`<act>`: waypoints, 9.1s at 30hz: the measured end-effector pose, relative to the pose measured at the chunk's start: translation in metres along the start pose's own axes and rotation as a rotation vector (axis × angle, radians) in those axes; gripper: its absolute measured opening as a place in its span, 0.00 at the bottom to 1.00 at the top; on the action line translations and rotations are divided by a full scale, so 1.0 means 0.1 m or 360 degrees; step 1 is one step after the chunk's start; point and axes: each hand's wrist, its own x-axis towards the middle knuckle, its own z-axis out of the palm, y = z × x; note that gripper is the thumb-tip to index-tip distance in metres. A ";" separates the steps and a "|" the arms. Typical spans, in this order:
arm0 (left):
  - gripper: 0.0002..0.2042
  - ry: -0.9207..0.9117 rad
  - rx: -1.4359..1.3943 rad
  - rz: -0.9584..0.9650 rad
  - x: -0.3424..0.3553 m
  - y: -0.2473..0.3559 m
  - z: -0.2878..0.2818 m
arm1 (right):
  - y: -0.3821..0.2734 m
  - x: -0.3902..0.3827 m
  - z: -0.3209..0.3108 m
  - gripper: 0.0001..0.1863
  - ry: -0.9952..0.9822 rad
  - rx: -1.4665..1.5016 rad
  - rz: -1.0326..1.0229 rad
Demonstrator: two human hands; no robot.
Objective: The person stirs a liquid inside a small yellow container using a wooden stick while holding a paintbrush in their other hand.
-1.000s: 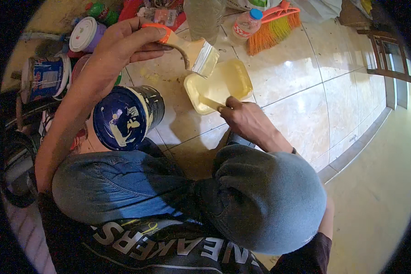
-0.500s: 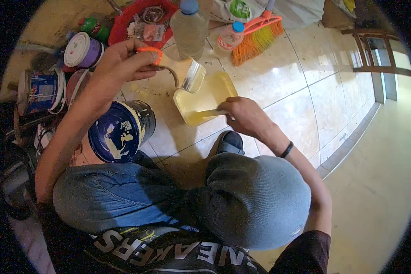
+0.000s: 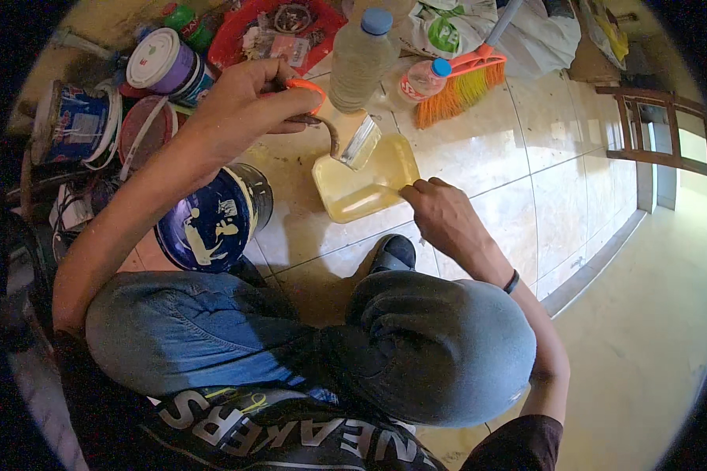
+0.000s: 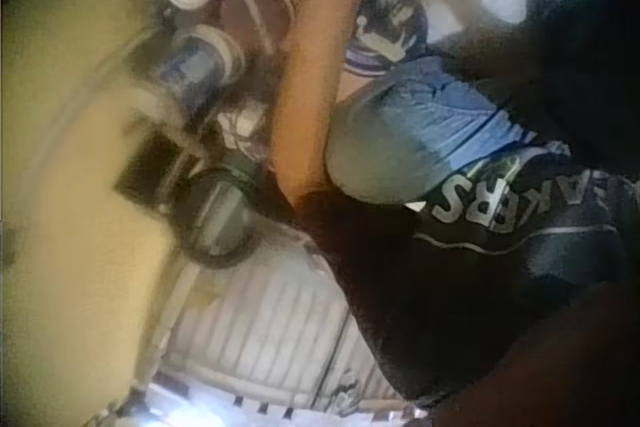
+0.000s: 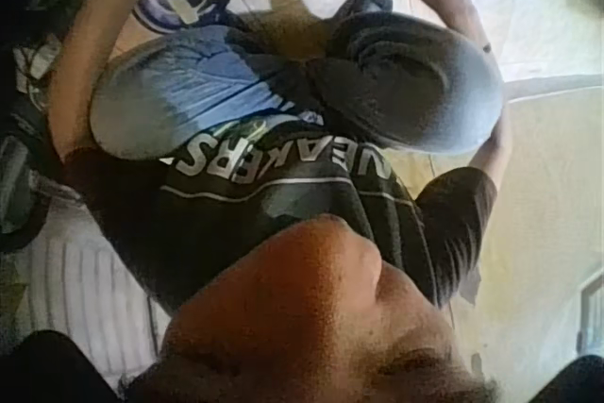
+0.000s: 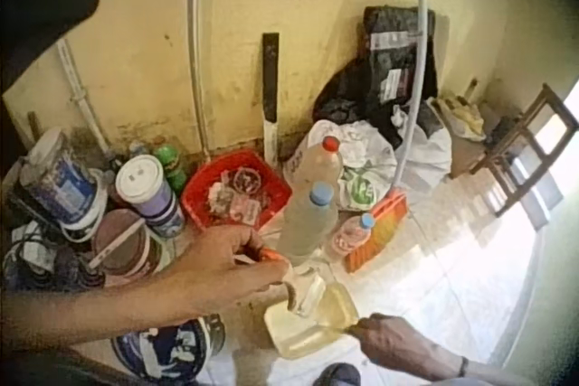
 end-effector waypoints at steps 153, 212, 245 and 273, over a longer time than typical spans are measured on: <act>0.14 -0.0011 -0.0153 -0.0152 -0.09 0.01 -0.07 | -0.13 -0.01 0.91 0.07 0.0531 0.0499 0.0337; 0.12 -0.0092 -0.0133 -0.0106 -0.07 0.01 -0.02 | -0.26 -0.18 0.71 0.05 0.0360 0.0273 0.0205; 0.15 -0.0061 -0.0179 -0.0073 -0.05 0.03 -0.01 | 0.06 -0.09 0.46 0.10 0.0637 0.0038 0.0481; 0.17 -0.0048 -0.0148 -0.0072 -0.06 0.08 0.02 | -0.15 0.07 0.29 0.13 0.0131 0.0156 0.0000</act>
